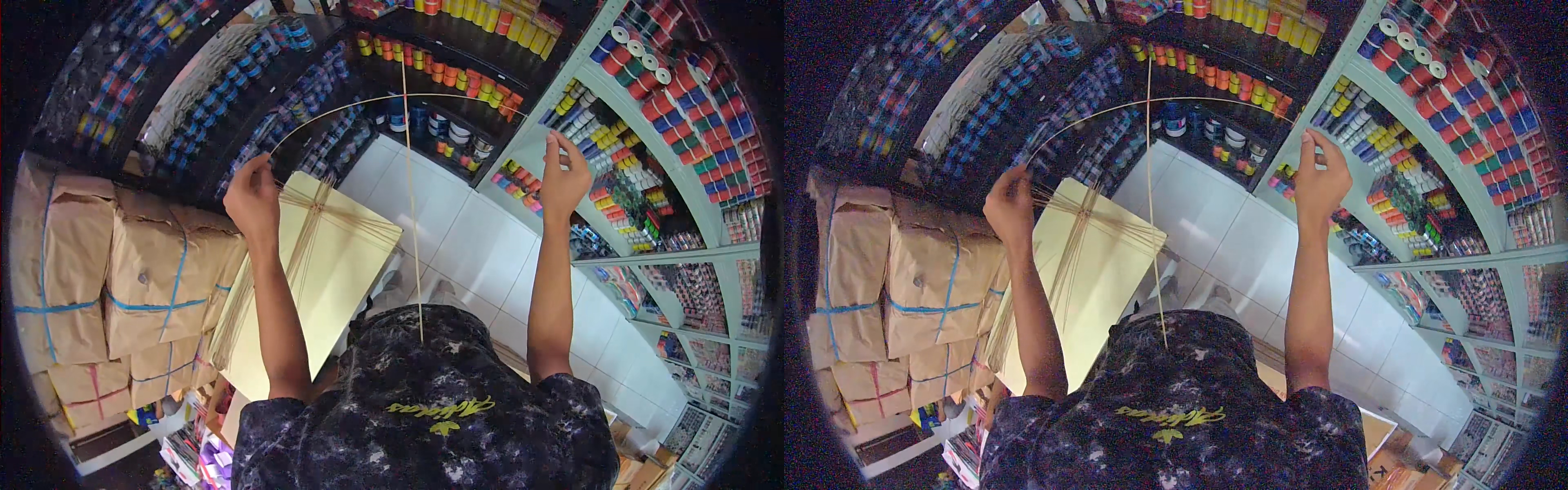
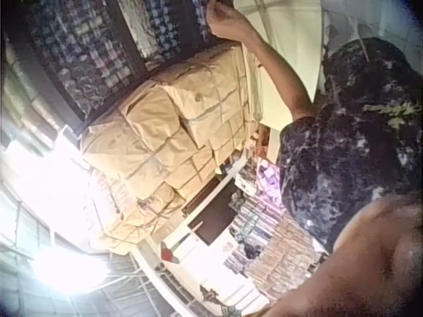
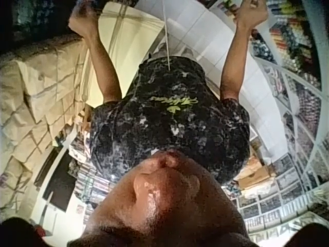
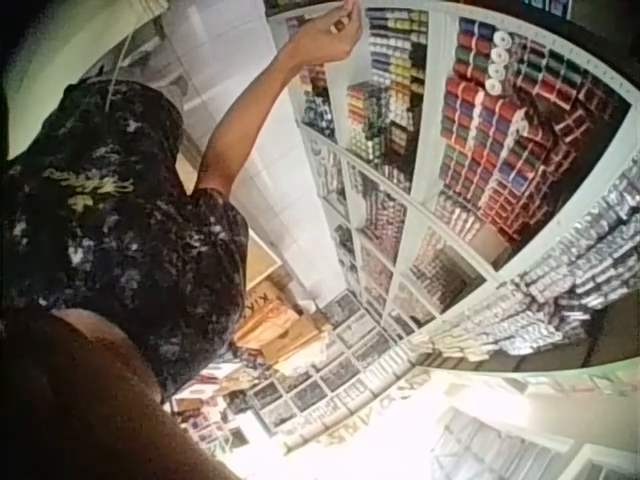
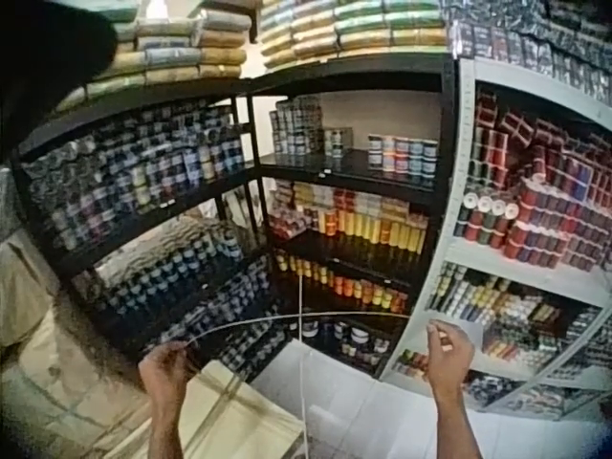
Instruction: Assembling a kite frame by tying thin bamboo sticks together with thread.
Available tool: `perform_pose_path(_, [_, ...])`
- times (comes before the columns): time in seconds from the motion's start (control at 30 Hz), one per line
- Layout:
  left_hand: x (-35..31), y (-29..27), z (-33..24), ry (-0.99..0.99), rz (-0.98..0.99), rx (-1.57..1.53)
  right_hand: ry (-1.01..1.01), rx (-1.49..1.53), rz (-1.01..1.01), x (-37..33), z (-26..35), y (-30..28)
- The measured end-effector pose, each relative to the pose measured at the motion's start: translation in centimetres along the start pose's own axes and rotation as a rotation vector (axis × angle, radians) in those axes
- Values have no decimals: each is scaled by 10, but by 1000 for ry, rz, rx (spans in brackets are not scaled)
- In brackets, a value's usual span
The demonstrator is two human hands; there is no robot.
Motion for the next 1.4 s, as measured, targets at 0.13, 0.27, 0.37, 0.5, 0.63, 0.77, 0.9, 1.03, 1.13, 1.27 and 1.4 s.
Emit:
perform_pose_path(0.13, [-3, -5, -9, -58, 1, -11, -44, 27, -59, 2, 3, -1])
perform_pose_path(0.27, [-7, -2, 0, -38, -40, -131, -21, 28, -47, 1, 16, -4])
perform_pose_path(0.37, [-4, 0, 1, -35, -48, -164, -42, 20, -67, 3, 17, -3])
perform_pose_path(0.5, [-4, 0, -8, -58, -47, -150, -69, 5, -89, 5, 15, 0])
perform_pose_path(0.63, [-4, 1, -6, -99, -37, -107, -66, 47, -97, 5, 17, 3])
perform_pose_path(0.77, [-2, 0, -7, -74, -60, -107, -58, 52, -91, 5, 19, 3])
perform_pose_path(0.9, [-2, -4, -17, -127, -43, -55, -106, -25, -104, 6, 22, 1])
perform_pose_path(1.03, [-2, -1, -8, -70, -64, -90, -103, -32, -102, 6, 22, 1])
perform_pose_path(1.13, [-1, 0, -4, -54, -51, -86, -57, 10, -77, 6, 23, 2])
perform_pose_path(1.27, [1, -3, 4, -60, 9, -121, -71, -12, -34, 9, 20, -4])
perform_pose_path(1.4, [9, -14, 7, -104, 89, -45, 14, 38, 56, 17, 19, -10])
Point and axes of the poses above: each hand's wrist, its own x-axis towards the middle knuckle, its own y-axis out of the palm, z = x × y, the point moved 2 cm from there along x, towards the middle knuckle, and after that the axes turned 4 degrees about -y, right-handed, at the moved point
